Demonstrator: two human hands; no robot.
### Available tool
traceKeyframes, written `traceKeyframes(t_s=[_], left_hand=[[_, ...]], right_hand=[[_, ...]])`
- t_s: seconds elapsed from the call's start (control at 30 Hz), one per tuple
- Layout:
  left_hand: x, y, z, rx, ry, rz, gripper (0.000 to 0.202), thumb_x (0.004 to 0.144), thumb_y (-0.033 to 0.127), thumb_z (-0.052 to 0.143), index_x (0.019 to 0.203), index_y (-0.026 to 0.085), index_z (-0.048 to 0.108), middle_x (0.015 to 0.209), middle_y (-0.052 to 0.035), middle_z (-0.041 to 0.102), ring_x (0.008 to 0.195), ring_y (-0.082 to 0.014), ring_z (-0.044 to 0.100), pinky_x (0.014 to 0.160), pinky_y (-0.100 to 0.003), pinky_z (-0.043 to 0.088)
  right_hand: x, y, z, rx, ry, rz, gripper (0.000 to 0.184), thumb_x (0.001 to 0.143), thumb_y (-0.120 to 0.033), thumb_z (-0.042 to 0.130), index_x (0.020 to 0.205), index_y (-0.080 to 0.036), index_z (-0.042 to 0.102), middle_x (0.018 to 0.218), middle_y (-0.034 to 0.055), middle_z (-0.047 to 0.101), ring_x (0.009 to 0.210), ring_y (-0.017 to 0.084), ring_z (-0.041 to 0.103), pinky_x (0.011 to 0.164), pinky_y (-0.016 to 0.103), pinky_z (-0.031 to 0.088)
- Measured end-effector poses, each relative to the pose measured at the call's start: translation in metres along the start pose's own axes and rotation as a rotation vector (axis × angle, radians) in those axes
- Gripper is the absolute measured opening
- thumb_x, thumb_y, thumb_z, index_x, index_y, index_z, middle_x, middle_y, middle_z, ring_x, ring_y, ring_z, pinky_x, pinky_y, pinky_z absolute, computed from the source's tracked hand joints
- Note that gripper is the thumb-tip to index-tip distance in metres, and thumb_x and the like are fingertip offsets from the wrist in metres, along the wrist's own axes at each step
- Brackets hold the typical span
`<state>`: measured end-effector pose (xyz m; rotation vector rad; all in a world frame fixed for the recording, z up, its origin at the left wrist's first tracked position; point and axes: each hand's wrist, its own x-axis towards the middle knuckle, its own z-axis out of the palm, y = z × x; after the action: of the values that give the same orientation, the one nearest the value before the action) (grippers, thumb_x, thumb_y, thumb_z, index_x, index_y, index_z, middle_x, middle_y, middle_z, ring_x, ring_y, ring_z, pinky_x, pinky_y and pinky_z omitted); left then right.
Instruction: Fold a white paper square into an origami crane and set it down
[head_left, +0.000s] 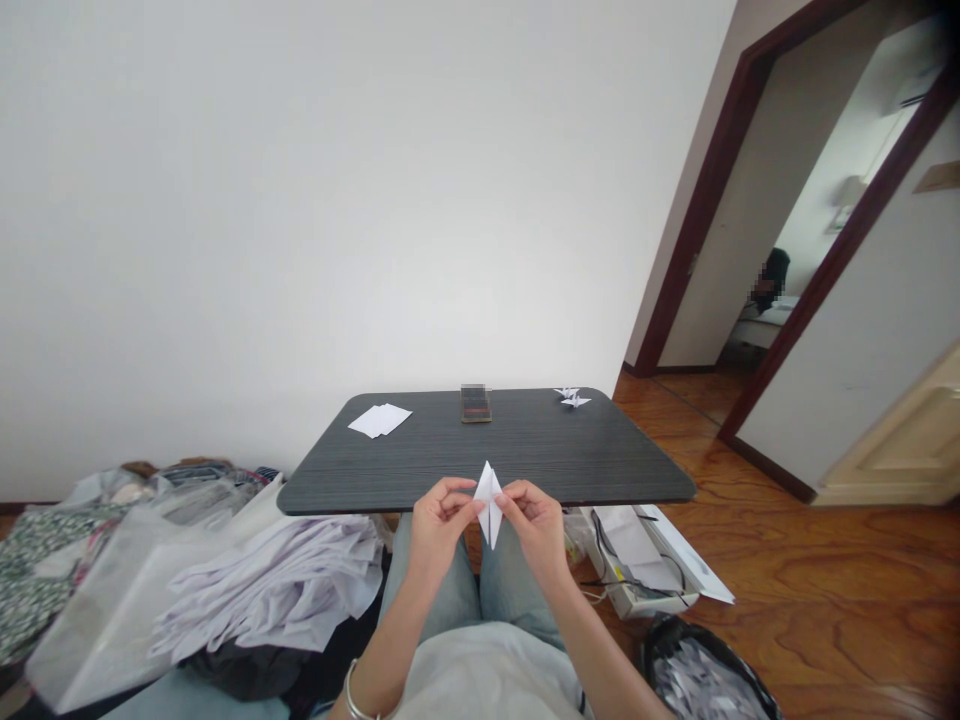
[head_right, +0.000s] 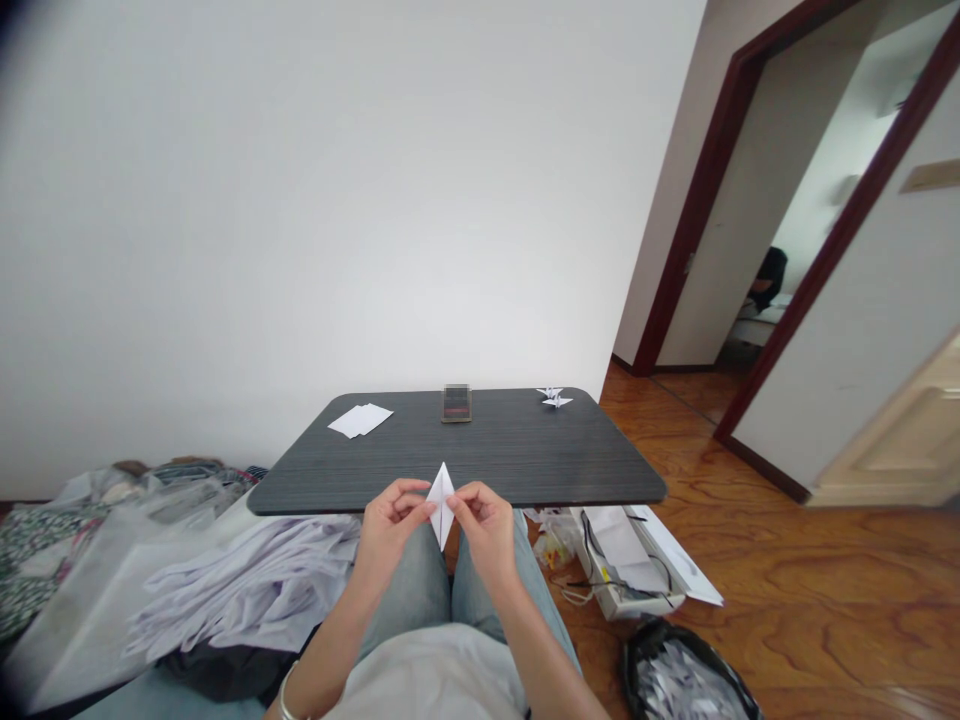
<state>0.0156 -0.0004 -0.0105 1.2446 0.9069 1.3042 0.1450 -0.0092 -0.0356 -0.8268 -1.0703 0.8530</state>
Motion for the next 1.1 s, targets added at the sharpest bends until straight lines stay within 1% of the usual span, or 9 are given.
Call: traceKeyframes(t_s=[0.1, 0.23, 0.43, 0.67, 0.73, 0.8, 0.87, 0.93, 1.1], left_hand=[[0.000, 0.001, 0.000, -0.023, -0.009, -0.032, 0.039, 0.061, 0.027, 0.074, 0.094, 0.014, 0.059, 0.052, 0.0046, 0.062, 0.052, -0.0121, 0.059, 0.056, -0.022, 0.045], [0.000, 0.001, -0.001, -0.023, -0.043, -0.035, 0.038, 0.063, 0.026, 0.072, 0.096, 0.013, 0.059, 0.051, 0.0058, 0.058, 0.050, -0.0098, 0.055, 0.056, -0.021, 0.042], [0.000, -0.004, 0.001, -0.028, -0.035, 0.002, 0.034, 0.064, 0.029, 0.072, 0.091, 0.013, 0.060, 0.050, 0.0079, 0.049, 0.047, -0.0071, 0.047, 0.051, -0.019, 0.036], [-0.001, -0.008, 0.002, -0.074, -0.013, -0.007, 0.025, 0.065, 0.031, 0.071, 0.079, 0.014, 0.059, 0.056, 0.0040, 0.055, 0.051, -0.0085, 0.050, 0.053, -0.020, 0.038], [-0.001, -0.006, 0.002, -0.059, 0.011, 0.015, 0.026, 0.064, 0.031, 0.072, 0.080, 0.014, 0.059, 0.053, 0.0055, 0.052, 0.049, -0.0081, 0.048, 0.052, -0.019, 0.037], [-0.001, -0.005, 0.001, -0.045, 0.021, 0.034, 0.027, 0.064, 0.031, 0.072, 0.082, 0.014, 0.059, 0.051, 0.0067, 0.049, 0.048, -0.0074, 0.046, 0.050, -0.019, 0.036], [0.000, -0.005, 0.000, -0.035, 0.014, 0.032, 0.028, 0.064, 0.031, 0.072, 0.082, 0.014, 0.059, 0.050, 0.0072, 0.048, 0.047, -0.0071, 0.045, 0.050, -0.019, 0.035], [0.000, -0.005, 0.000, -0.035, -0.019, 0.007, 0.027, 0.065, 0.033, 0.071, 0.081, 0.014, 0.060, 0.050, 0.0066, 0.049, 0.047, -0.0074, 0.045, 0.050, -0.019, 0.034], [0.000, -0.006, 0.004, -0.054, -0.085, -0.063, 0.029, 0.070, 0.039, 0.065, 0.059, 0.015, 0.053, 0.050, 0.0046, 0.050, 0.045, -0.0066, 0.040, 0.048, -0.019, 0.031]], right_hand=[[-0.001, -0.001, 0.002, 0.005, 0.022, 0.016, 0.024, 0.070, -0.037, 0.069, 0.063, -0.017, 0.056, 0.059, -0.0009, 0.055, 0.053, 0.011, 0.047, 0.049, 0.023, 0.038], [-0.002, -0.001, 0.005, 0.043, 0.035, 0.042, 0.024, 0.069, -0.036, 0.069, 0.069, -0.018, 0.053, 0.056, -0.0027, 0.053, 0.049, 0.010, 0.047, 0.047, 0.022, 0.036], [-0.004, -0.001, 0.006, 0.038, 0.010, -0.003, 0.024, 0.074, -0.034, 0.065, 0.083, -0.021, 0.047, 0.055, -0.0069, 0.047, 0.046, 0.010, 0.044, 0.046, 0.021, 0.034], [-0.004, 0.000, 0.004, 0.004, -0.041, 0.018, 0.028, 0.074, -0.034, 0.065, 0.093, -0.020, 0.051, 0.056, -0.0062, 0.048, 0.048, 0.011, 0.046, 0.047, 0.022, 0.037], [-0.003, 0.000, 0.004, 0.016, -0.087, 0.070, 0.025, 0.074, -0.037, 0.065, 0.089, -0.020, 0.054, 0.057, -0.0053, 0.051, 0.048, 0.011, 0.046, 0.046, 0.022, 0.037], [-0.003, 0.001, 0.004, 0.017, -0.144, 0.108, 0.022, 0.076, -0.040, 0.062, 0.077, -0.019, 0.055, 0.056, -0.0042, 0.052, 0.046, 0.010, 0.045, 0.044, 0.021, 0.036], [-0.002, 0.001, 0.004, 0.012, -0.175, 0.117, 0.026, 0.077, -0.041, 0.060, 0.066, -0.018, 0.053, 0.054, -0.0038, 0.052, 0.045, 0.009, 0.043, 0.043, 0.021, 0.034], [-0.002, 0.001, 0.004, 0.007, -0.178, 0.111, 0.028, 0.077, -0.041, 0.060, 0.063, -0.018, 0.051, 0.052, -0.0041, 0.050, 0.044, 0.009, 0.042, 0.043, 0.020, 0.033], [-0.004, -0.001, 0.004, -0.027, -0.192, 0.121, 0.030, 0.076, -0.041, 0.062, 0.062, -0.018, 0.049, 0.050, -0.0052, 0.047, 0.044, 0.008, 0.039, 0.043, 0.020, 0.030]])
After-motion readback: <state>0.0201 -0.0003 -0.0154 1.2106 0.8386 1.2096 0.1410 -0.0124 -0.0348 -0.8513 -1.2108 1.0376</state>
